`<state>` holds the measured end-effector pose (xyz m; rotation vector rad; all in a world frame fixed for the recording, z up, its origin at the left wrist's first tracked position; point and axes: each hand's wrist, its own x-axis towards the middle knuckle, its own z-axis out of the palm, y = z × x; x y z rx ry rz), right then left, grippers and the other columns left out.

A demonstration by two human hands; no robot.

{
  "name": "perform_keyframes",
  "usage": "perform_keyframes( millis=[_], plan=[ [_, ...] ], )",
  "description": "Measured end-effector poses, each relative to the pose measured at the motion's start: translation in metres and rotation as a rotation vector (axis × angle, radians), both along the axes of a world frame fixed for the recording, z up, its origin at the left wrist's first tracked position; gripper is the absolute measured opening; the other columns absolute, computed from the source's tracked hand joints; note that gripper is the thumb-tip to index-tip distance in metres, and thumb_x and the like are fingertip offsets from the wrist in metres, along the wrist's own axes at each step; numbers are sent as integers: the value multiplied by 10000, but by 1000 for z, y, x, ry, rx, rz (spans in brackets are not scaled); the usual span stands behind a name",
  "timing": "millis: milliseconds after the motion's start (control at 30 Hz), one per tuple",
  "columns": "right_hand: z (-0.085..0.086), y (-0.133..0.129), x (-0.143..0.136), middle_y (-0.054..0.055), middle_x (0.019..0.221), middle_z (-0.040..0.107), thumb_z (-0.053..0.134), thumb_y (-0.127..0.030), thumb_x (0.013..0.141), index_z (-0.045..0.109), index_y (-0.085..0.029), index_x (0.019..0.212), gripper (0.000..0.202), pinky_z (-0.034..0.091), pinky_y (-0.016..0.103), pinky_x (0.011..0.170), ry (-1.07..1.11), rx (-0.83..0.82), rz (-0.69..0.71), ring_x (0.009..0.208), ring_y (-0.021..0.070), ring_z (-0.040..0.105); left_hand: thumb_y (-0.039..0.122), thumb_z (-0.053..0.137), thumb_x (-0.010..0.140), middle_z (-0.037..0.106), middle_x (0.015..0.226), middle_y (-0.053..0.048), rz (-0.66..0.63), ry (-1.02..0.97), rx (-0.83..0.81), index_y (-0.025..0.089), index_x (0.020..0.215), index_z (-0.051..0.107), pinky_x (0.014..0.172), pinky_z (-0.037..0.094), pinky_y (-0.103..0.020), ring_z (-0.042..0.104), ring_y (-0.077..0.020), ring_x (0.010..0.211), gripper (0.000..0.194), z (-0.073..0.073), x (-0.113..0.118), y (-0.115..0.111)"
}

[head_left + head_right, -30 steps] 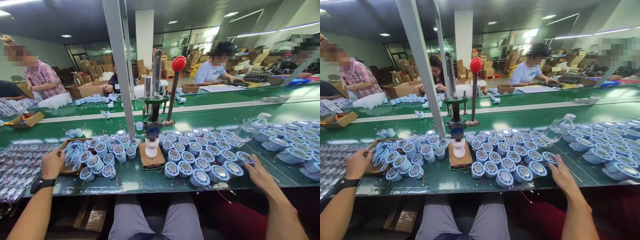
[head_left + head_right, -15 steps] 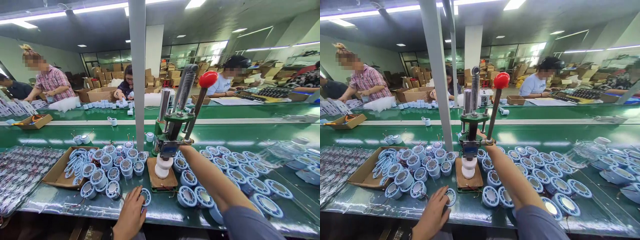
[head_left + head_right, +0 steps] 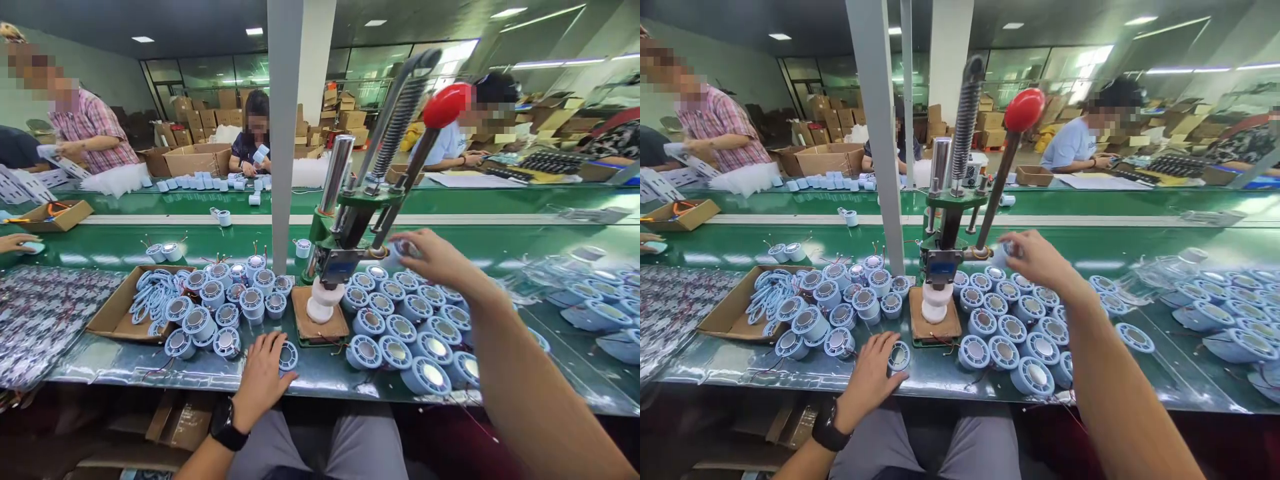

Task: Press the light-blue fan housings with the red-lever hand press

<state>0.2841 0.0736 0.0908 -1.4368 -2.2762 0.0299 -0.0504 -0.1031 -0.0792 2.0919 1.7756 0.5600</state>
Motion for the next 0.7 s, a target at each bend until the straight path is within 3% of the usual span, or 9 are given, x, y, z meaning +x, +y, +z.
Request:
perform_keyframes(
  millis=[100,200,300,400,467,567,633,700],
  plan=[
    [-19,-90,-6,91,1240,577,579,-146,762,687,-234,1091,357,523,369,948,37,-232,262,1077,225,620,190,684,803,595,1336,-103,36,-7,74,206,1288,569,1016,437,-543,495,-341,1242,498,-8,1,2],
    [-64,-155,-55,52,1331,533,511,-26,697,703,-251,1035,448,471,314,1042,112,-472,496,1191,184,580,168,676,795,646,1252,-100,72,-117,161,205,1249,591,1003,463,-517,547,-316,1195,464,-18,-2,3],
    [-111,-168,-104,54,1298,556,450,21,617,726,-222,923,479,431,341,1099,243,-495,546,1243,191,544,231,668,801,646,1251,-113,126,-318,192,197,1269,563,1028,467,-497,590,-293,1175,482,-19,-8,5],
    [-145,-159,-125,42,1313,574,372,27,573,715,-215,913,540,367,422,1165,390,-373,543,1339,199,466,319,667,796,648,1250,-125,195,-509,132,186,1311,516,1009,494,-469,630,-279,1136,553,-10,-13,3],
    [-162,-160,-129,48,1373,549,353,25,597,660,-218,1129,660,337,471,1185,509,-250,486,1400,201,399,333,669,780,659,1232,-123,231,-572,88,188,1326,502,996,503,-457,640,-273,1120,590,0,-14,-2],
    [-182,-173,-141,112,1433,483,464,-77,784,495,-207,1368,600,386,536,1133,656,-37,199,1374,262,417,312,676,757,658,1242,-110,212,-591,44,206,1331,504,1010,493,-446,633,-264,1133,608,12,-12,-13],
    [-191,-181,-156,141,1400,489,605,-231,835,534,-216,1331,501,430,568,1070,677,31,-12,1296,311,472,312,676,755,655,1247,-102,193,-584,26,217,1332,506,1014,489,-442,634,-259,1127,609,17,-10,-20],
    [-194,-184,-170,142,1337,519,658,-277,830,639,-224,1173,348,463,558,1025,671,18,-111,1230,322,510,332,672,760,651,1248,-101,220,-573,30,222,1332,505,1015,486,-450,636,-263,1119,606,20,-9,-23]
  ],
)
